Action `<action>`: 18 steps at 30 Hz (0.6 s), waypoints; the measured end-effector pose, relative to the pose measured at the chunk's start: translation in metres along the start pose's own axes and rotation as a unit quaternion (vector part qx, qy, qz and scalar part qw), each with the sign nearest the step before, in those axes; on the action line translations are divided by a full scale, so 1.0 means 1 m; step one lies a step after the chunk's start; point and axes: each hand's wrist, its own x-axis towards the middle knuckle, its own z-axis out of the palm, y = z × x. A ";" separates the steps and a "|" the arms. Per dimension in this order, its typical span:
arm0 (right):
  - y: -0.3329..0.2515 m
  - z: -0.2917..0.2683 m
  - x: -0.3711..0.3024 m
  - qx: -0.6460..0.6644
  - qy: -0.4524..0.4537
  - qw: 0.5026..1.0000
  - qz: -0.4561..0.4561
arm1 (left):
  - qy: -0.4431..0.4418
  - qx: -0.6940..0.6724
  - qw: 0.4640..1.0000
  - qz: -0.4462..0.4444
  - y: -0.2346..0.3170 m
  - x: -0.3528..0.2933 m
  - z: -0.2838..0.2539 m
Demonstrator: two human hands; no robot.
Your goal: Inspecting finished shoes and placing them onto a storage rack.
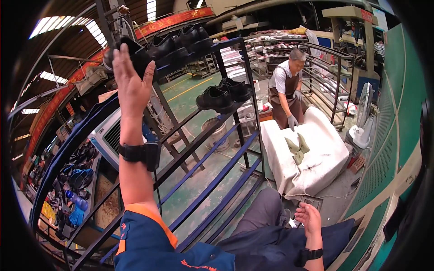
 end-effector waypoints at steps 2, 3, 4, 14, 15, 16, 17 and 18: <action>0.003 -0.001 -0.001 -0.003 0.001 1.000 0.005 | -0.159 0.109 0.972 -0.131 -0.010 -0.008 0.011; 0.005 -0.002 -0.002 -0.004 0.004 1.000 0.010 | -0.200 0.135 0.960 -0.139 0.001 -0.006 0.008; 0.007 -0.004 -0.002 -0.005 0.001 1.000 0.012 | -0.240 0.161 0.946 -0.149 0.010 -0.004 0.004; 0.029 -0.020 0.001 -0.013 -0.005 1.000 0.028 | -0.164 0.242 0.953 -0.074 0.000 -0.023 0.017; 0.033 -0.023 0.001 -0.002 0.007 1.000 0.023 | -0.142 0.230 0.961 -0.061 0.001 -0.025 0.017; 0.037 -0.026 0.002 0.007 0.018 1.000 0.018 | -0.118 0.231 0.965 -0.044 0.002 -0.028 0.017; 0.041 -0.031 0.004 -0.017 0.001 1.000 0.027 | -0.094 0.226 0.969 -0.031 0.002 -0.028 0.016; 0.041 -0.031 0.003 -0.029 -0.006 0.999 0.039 | -0.125 0.231 0.964 -0.051 0.020 -0.025 0.011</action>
